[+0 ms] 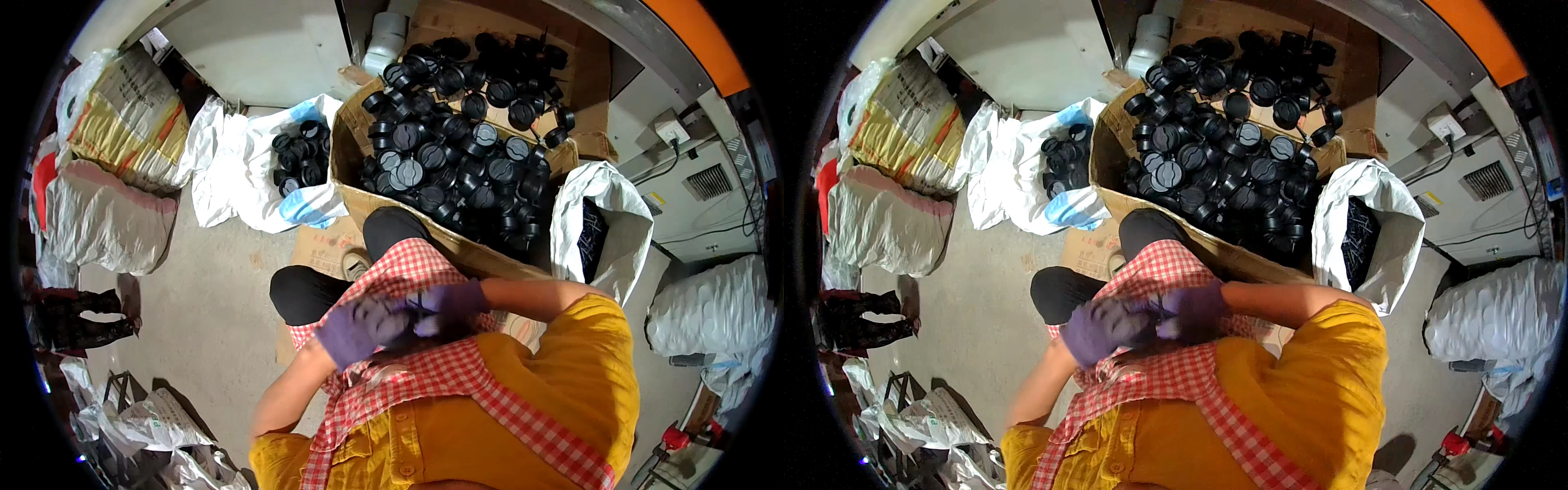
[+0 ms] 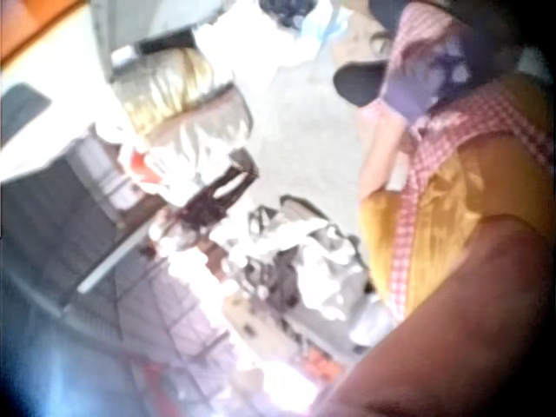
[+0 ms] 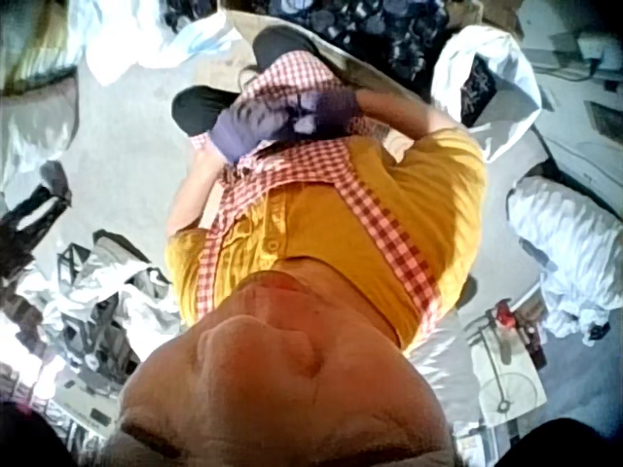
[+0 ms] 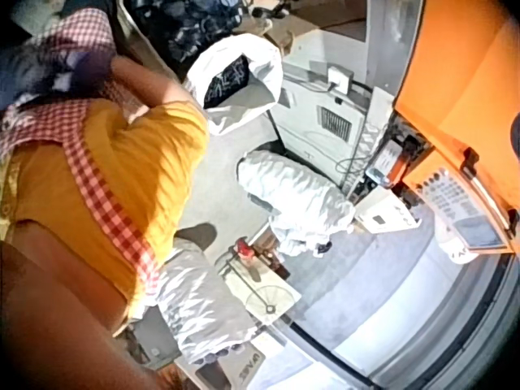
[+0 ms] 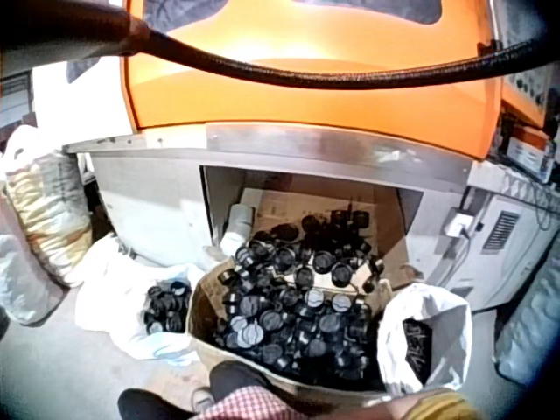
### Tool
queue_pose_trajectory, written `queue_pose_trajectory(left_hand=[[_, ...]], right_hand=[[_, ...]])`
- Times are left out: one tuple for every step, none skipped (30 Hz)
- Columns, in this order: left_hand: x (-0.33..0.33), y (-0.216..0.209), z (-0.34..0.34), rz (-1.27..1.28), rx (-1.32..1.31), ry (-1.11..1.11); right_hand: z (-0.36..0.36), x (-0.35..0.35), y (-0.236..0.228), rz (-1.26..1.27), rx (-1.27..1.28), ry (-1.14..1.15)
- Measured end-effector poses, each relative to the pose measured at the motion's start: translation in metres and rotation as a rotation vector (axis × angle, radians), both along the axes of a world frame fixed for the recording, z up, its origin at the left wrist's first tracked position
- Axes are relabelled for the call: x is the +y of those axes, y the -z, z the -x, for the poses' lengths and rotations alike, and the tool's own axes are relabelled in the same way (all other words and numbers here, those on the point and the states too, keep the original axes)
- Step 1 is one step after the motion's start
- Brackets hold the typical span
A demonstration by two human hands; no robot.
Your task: The person sits on the floor in a warehouse and sorts black plastic parts from a cardboard box into a white sack. They pick up the parts one by one, inspect them, and place them into the sack. Another person is visible in the background moving around the warehouse.
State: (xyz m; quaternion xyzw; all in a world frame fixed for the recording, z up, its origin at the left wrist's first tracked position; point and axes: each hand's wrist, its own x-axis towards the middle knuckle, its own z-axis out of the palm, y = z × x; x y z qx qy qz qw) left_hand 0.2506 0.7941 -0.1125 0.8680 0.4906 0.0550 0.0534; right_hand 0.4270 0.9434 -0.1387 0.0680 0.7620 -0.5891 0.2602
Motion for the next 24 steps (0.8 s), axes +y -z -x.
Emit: queue_pose_trajectory(left_hand=[[0.001,0.000,0.001,-0.163,-0.145,0.110],[-0.002,-0.008,-0.002,-0.207,-0.222,0.135],[-0.004,-0.022,-0.006,-0.324,-0.188,0.139],[-0.006,-0.034,-0.010,-0.439,-0.152,0.135],[-0.008,-0.037,-0.009,-0.447,-0.138,0.146],[-0.016,-0.033,-0.002,-0.266,-0.269,0.089],[-0.025,-0.024,0.011,-0.088,-0.397,0.041],[-0.032,-0.021,0.025,0.090,-0.524,-0.011],[-0.010,-0.054,0.044,0.073,-0.467,0.172],[-0.013,-0.070,0.062,0.106,-0.502,0.103],[-0.038,-0.070,0.072,0.117,-0.686,-0.275],[-0.060,-0.067,0.066,0.085,-1.024,-0.750],[-0.053,-0.064,0.057,0.038,-1.306,-0.975],[-0.035,-0.065,0.043,0.024,-1.594,-1.010],[-0.023,-0.052,0.031,0.160,-1.655,-0.960],[-0.004,-0.030,0.019,0.301,-1.717,-0.873],[0.015,-0.015,-0.004,0.473,-1.962,-0.839],[0.025,-0.004,-0.024,0.671,-2.184,-0.814],[0.030,0.000,-0.033,0.553,-1.915,-0.764],[0.030,0.009,-0.035,0.527,-1.918,-0.765],[0.032,0.014,-0.038,0.497,-1.924,-0.758],[0.035,0.018,-0.041,0.472,-1.926,-0.747],[0.041,0.020,-0.042,0.518,-2.073,-0.801],[0.046,0.016,-0.043,0.555,-2.225,-0.865]], right_hand=[[-0.005,0.001,0.017,0.251,-0.058,-0.064],[-0.011,0.004,0.033,0.503,-0.114,-0.128],[-0.009,0.007,0.021,0.535,-0.147,-0.129],[-0.006,0.012,-0.003,0.569,-0.181,-0.140],[-0.004,0.015,-0.016,0.601,-0.214,-0.153],[-0.004,0.019,-0.014,0.578,-0.219,-0.174],[-0.009,0.025,-0.008,0.552,-0.216,-0.184],[-0.016,0.033,0.001,0.525,-0.214,-0.196],[-0.033,0.055,0.018,0.518,-0.332,-0.067],[-0.052,0.077,0.029,0.506,-0.454,0.060],[-0.061,0.081,0.028,0.487,-0.311,0.275],[-0.066,0.082,0.025,0.461,-0.165,0.477],[-0.070,0.075,0.026,0.442,-0.025,0.695],[-0.057,0.073,0.049,0.594,0.137,0.872],[-0.029,0.052,0.028,0.798,0.281,1.034],[-0.003,0.039,0.023,0.973,0.437,1.069],[0.010,0.031,0.011,0.566,0.674,0.859],[0.025,0.024,0.001,-0.010,0.938,0.706],[0.039,0.018,-0.010,-0.421,1.185,0.660],[0.039,0.018,0.000,-0.417,1.106,0.662],[0.041,0.017,0.006,-0.031,0.893,0.865],[0.043,0.017,0.012,0.359,0.658,1.036],[0.043,0.023,0.018,0.165,0.809,1.068],[0.041,0.025,0.031,0.141,0.722,1.069]])
